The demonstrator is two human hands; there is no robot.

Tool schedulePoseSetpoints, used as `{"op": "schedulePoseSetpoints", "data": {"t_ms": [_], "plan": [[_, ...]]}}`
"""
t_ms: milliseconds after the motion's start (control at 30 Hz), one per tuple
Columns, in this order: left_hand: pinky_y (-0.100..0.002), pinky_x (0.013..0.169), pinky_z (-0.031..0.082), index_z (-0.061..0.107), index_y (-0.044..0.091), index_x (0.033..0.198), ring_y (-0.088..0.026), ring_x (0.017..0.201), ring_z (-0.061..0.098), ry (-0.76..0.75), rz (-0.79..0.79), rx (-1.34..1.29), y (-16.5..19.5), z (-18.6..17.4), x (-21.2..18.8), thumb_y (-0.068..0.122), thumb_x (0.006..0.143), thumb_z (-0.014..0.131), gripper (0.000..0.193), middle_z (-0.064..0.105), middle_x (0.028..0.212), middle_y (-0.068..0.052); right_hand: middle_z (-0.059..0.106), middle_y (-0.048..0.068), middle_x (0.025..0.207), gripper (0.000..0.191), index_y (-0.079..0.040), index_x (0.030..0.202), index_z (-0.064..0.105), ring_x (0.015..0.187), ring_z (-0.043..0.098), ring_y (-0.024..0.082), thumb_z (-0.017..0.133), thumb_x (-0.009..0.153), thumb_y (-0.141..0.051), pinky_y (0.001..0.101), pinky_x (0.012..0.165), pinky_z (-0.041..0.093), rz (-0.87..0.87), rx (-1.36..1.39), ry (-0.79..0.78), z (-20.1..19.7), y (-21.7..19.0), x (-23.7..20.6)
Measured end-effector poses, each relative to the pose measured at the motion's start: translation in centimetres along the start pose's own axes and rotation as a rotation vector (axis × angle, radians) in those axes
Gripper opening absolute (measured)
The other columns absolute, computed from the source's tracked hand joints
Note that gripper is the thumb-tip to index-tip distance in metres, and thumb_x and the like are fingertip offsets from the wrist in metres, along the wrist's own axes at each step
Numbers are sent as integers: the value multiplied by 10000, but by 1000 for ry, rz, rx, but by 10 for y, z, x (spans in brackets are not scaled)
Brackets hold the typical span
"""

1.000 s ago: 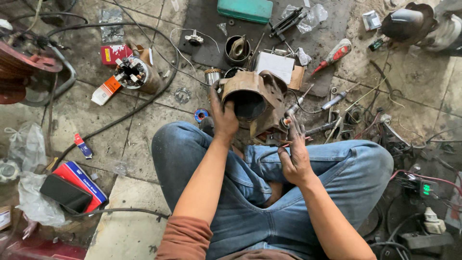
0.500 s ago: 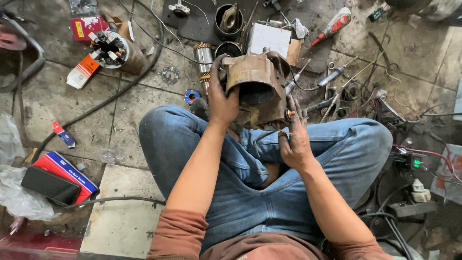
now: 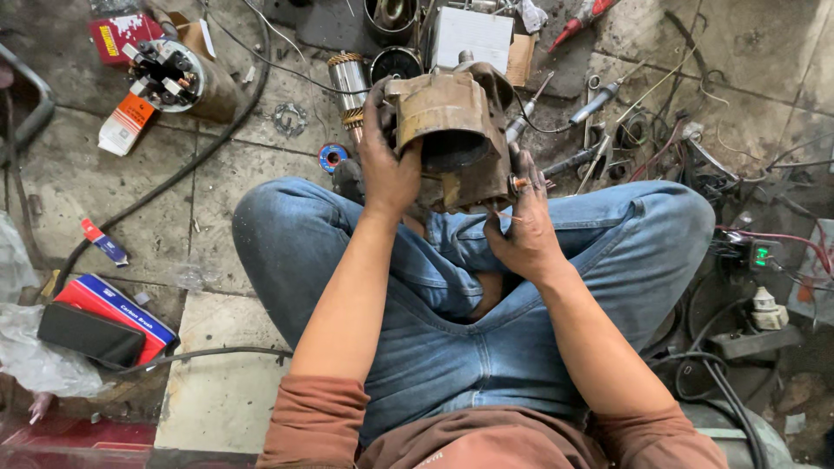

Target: The person sits on the floor and works on an electric motor. They use a rotary tool to grind or clean the motor housing, then apply a substance from a small tube to the motor's interior. The person handles various motor parts and tools throughout the process.

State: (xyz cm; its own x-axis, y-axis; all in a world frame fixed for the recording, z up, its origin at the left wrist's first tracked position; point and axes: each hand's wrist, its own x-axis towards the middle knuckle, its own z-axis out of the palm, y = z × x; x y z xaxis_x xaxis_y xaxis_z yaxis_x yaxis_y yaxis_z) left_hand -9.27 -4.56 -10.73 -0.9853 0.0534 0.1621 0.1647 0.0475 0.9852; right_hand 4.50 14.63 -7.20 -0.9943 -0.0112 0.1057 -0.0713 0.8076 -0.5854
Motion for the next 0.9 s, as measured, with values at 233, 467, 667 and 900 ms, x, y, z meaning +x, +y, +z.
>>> {"op": "schedulePoseSetpoints", "data": {"t_ms": [233,467,667,900], "plan": [[-385,1103,518,400,96,1545,-268,1261,653,-18,5,-8,5,-1,1,-37,844,798,816,662,1352,-159,286,256,1676,1087,22,1630,119,1543,323,429,755,748,5,430,1232,342,36,130,34,0,8,-1],[-408,1087,539,385,92,1549,-285,1269,629,-85,-108,-132,41,-19,-2,67,863,785,794,617,1370,-148,271,284,1662,1096,45,1622,115,1537,311,431,763,739,19,428,1238,314,79,75,6,-25,4,0],[-423,1076,551,582,56,1418,-280,1223,662,62,-31,12,18,-69,67,314,1041,684,469,682,1289,-113,404,212,1655,885,4,1632,269,1547,426,375,639,833,100,411,1273,332,216,88,103,-42,24,-14],[-424,953,521,767,127,1128,-364,1085,662,230,33,701,-50,-117,243,251,890,792,270,681,1161,-184,428,183,1604,765,12,1609,290,1434,498,289,534,892,118,385,1151,440,354,445,168,-25,51,-14]]}}
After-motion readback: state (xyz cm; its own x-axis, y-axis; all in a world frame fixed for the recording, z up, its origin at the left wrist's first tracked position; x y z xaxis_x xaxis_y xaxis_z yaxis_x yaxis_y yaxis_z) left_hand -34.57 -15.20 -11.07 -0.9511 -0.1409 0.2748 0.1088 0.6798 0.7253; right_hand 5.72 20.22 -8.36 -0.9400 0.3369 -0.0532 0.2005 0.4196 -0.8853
